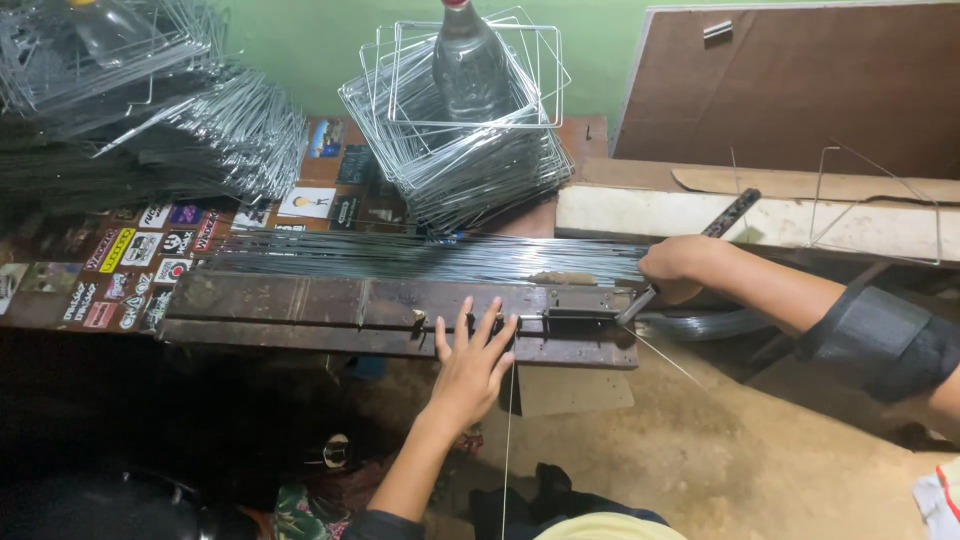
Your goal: The recorder uses a manual bending jig and pliers to shape metal wires into square frames for production.
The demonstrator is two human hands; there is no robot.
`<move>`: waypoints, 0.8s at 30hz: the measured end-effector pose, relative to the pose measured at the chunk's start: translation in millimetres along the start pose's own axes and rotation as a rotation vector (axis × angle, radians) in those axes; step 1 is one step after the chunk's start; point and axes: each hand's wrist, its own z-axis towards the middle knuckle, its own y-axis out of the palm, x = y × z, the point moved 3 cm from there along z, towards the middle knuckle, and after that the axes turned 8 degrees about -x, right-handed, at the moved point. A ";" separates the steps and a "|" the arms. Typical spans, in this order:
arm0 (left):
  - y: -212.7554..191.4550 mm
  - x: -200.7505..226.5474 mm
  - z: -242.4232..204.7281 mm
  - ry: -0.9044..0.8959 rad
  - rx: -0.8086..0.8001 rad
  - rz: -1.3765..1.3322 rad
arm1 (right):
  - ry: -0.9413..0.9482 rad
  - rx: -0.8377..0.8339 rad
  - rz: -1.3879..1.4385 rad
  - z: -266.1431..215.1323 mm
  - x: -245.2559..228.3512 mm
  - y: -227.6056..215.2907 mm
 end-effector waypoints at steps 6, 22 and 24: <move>3.5 -1.5 0.1 0.009 0.034 -0.007 | 0.050 -0.024 0.019 11.2 7.7 36.8; 10.7 -7.9 2.6 0.019 0.045 0.039 | 0.201 -0.003 0.307 -11.6 -14.1 75.7; 11.4 -8.8 1.8 0.028 0.031 0.053 | 0.224 0.012 0.348 -14.5 -20.0 78.5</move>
